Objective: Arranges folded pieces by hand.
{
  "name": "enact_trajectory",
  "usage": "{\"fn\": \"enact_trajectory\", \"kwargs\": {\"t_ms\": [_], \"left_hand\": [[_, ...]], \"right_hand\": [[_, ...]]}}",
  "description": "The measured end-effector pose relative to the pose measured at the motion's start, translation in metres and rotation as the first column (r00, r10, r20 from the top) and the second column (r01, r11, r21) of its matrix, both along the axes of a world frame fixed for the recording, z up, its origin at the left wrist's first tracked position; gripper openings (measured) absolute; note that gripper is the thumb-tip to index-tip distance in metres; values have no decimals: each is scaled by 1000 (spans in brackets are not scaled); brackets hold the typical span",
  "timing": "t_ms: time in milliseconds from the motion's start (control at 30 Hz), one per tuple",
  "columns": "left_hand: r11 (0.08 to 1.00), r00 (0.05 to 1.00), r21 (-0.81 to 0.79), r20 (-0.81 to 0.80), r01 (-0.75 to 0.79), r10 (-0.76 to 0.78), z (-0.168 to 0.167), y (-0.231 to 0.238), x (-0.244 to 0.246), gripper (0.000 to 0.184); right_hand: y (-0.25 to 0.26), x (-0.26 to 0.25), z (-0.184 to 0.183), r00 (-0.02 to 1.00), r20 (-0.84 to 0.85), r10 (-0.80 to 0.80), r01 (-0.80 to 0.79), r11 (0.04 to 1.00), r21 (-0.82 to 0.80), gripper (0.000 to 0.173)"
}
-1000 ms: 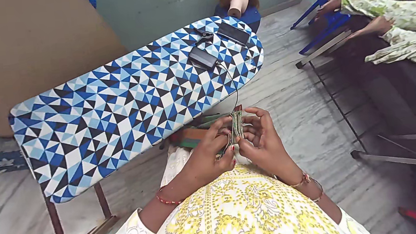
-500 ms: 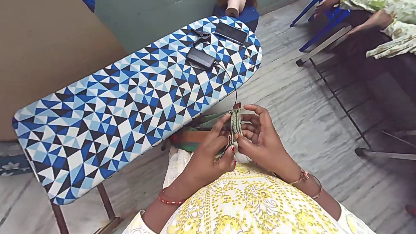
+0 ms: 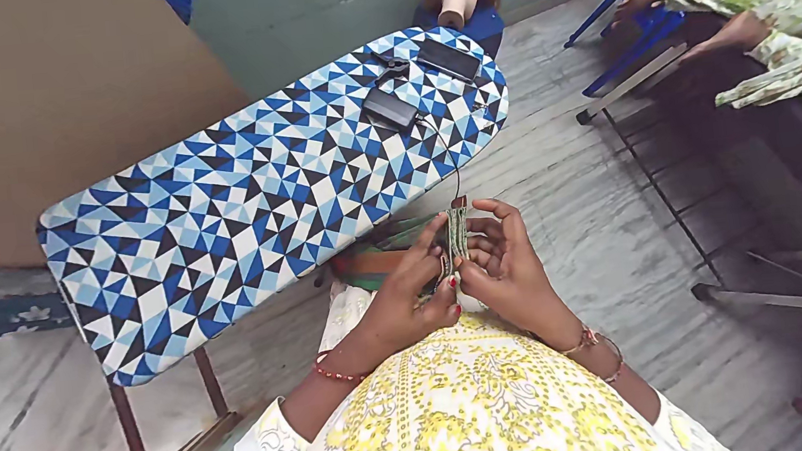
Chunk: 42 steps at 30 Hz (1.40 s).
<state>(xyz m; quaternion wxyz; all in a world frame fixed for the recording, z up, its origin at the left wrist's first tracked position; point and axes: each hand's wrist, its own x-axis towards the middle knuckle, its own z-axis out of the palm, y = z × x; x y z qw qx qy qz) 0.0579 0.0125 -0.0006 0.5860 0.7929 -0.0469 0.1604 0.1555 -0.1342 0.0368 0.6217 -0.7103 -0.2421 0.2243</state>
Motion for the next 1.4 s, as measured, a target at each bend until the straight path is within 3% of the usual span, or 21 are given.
{"fn": "enact_trajectory", "kwargs": {"t_ms": [267,633,900,1100,1400], "left_hand": [[991,996,-101,38,85,-82,-7,4,-1,31],[994,999,110,-36,11,-7,9,-5,-3,22],[986,999,164,-43,40,-33,12,-4,-1,23],[986,997,154,-53,67,-59,14,-3,2,23],[989,995,106,-23,103,-101,10,1,4,24]], "right_hand": [[-3,-2,3,998,-67,-18,20,1000,19,67],[-5,-4,3,997,-68,-32,33,999,11,67],[-6,1,21,956,-292,-8,3,1000,-17,65],[-7,4,24,935,-353,-5,-8,999,-36,76],[-7,5,25,928,-373,12,-23,999,-24,73]]}}
